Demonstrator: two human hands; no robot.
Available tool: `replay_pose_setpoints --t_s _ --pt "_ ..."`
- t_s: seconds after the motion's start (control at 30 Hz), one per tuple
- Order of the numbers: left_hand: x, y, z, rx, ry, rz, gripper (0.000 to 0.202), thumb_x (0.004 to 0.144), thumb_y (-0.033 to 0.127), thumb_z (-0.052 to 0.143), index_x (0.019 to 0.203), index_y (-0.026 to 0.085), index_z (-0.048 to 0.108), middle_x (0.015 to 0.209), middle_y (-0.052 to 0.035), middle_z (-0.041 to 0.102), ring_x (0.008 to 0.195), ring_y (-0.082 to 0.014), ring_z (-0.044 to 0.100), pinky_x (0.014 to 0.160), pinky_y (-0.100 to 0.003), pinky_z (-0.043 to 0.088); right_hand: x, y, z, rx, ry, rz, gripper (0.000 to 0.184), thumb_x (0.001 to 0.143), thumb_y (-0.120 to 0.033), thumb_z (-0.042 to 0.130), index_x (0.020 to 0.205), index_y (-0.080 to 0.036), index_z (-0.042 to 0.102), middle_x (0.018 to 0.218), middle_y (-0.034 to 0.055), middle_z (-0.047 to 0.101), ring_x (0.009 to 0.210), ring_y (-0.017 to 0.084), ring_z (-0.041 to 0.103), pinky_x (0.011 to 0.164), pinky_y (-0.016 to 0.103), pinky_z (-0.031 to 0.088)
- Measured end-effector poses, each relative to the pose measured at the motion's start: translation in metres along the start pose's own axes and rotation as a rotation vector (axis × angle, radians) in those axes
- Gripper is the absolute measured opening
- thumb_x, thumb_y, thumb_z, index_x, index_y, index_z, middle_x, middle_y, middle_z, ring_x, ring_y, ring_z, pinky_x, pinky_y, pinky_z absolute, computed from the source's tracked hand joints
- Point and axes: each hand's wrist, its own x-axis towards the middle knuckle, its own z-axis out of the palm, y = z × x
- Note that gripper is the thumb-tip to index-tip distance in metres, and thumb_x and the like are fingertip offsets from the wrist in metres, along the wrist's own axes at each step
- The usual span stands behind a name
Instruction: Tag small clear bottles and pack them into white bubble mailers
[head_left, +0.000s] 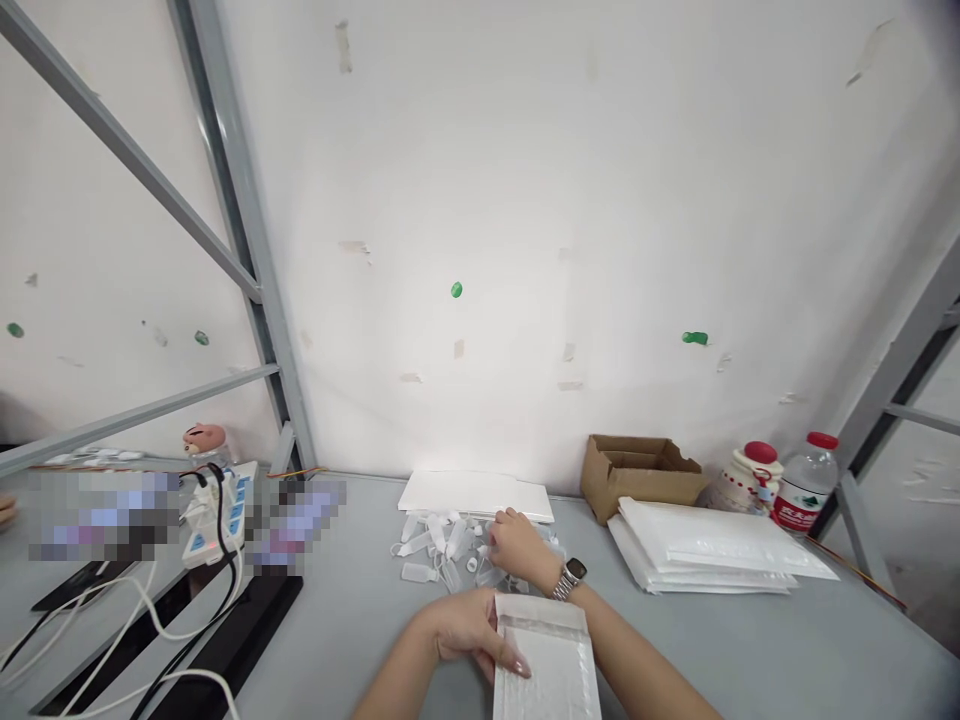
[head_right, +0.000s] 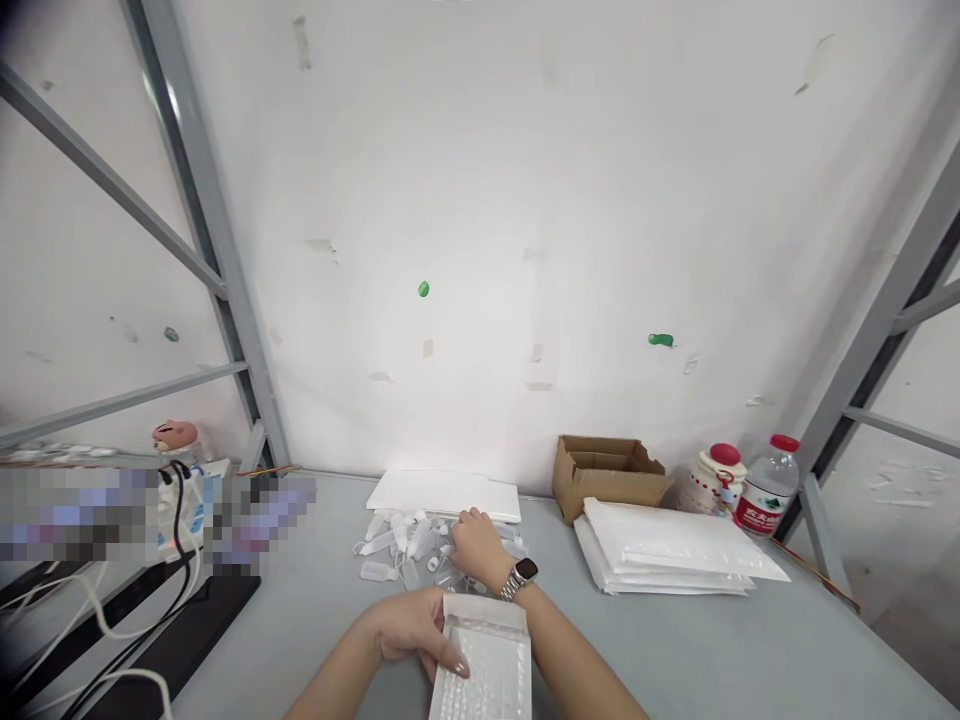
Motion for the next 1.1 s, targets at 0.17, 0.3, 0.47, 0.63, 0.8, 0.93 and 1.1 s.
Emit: replay_pose_setpoints --t_s 0.17,0.3,0.47,0.63,0.8,0.93,1.1 --pt "0.001 0.002 0.000 -0.051 0.073 0.037 0.048 0.042 0.024 0.082 0.088 0.018 0.067 0.082 -0.0005 0.068 0.069 -0.0124 0.061 0.056 -0.019 0.047 -0.001 0.003 -0.003 0.104 0.104 0.041 0.006 0.067 -0.015 0.059 0.070 -0.017 0.064 0.079 0.0070 0.063 0.088 0.022 0.052 0.081 0.031 0.035" --pt "-0.001 0.005 0.001 -0.097 0.149 0.062 0.046 0.043 0.020 0.081 0.086 0.017 0.066 0.080 -0.0006 0.067 0.069 -0.0126 0.061 0.055 -0.019 0.047 -0.001 0.012 -0.010 0.305 0.232 0.105 0.012 0.071 -0.027 0.057 0.076 -0.017 0.062 0.077 0.0048 0.062 0.074 0.017 0.054 0.070 0.027 0.041" --pt "0.001 0.010 0.001 -0.116 0.294 0.043 0.041 0.041 0.022 0.082 0.079 0.015 0.066 0.075 -0.0015 0.067 0.070 -0.0160 0.063 0.058 -0.024 0.049 -0.004 0.024 -0.030 0.561 0.375 0.132 0.041 0.079 -0.041 0.048 0.108 -0.013 0.053 0.080 0.0051 0.062 0.068 0.015 0.055 0.061 0.026 0.043" --pt "0.001 0.012 -0.001 -0.117 0.392 0.088 0.036 0.045 0.028 0.080 0.076 0.015 0.067 0.074 -0.0023 0.068 0.069 -0.0173 0.063 0.061 -0.027 0.050 -0.034 0.018 -0.065 1.008 0.461 0.134 0.050 0.071 -0.046 0.060 0.111 -0.018 0.056 0.078 0.0015 0.059 0.065 0.013 0.051 0.059 0.025 0.041" --pt "0.004 0.012 0.001 -0.062 0.449 0.076 0.036 0.043 0.031 0.080 0.071 0.014 0.067 0.068 -0.0027 0.067 0.063 -0.0160 0.061 0.057 -0.025 0.048 -0.061 0.005 -0.070 1.083 0.359 0.184 0.039 0.066 -0.042 0.068 0.099 -0.022 0.064 0.074 -0.0010 0.059 0.065 0.014 0.050 0.060 0.025 0.040" --pt "0.005 0.011 0.002 -0.024 0.423 0.049 0.038 0.041 0.032 0.080 0.072 0.014 0.068 0.069 -0.0024 0.067 0.063 -0.0159 0.061 0.056 -0.025 0.046 -0.058 0.015 -0.050 1.217 0.440 0.289 0.040 0.060 -0.041 0.072 0.094 -0.020 0.065 0.069 -0.0020 0.060 0.064 0.014 0.053 0.062 0.026 0.041" --pt "0.003 0.010 0.003 0.018 0.349 0.040 0.034 0.042 0.031 0.080 0.069 0.015 0.067 0.069 -0.0011 0.066 0.066 -0.0163 0.061 0.056 -0.024 0.045 -0.052 0.031 -0.033 1.342 0.522 0.393 0.038 0.055 -0.036 0.075 0.088 -0.019 0.068 0.086 0.0026 0.067 0.084 0.018 0.059 0.075 0.027 0.042"
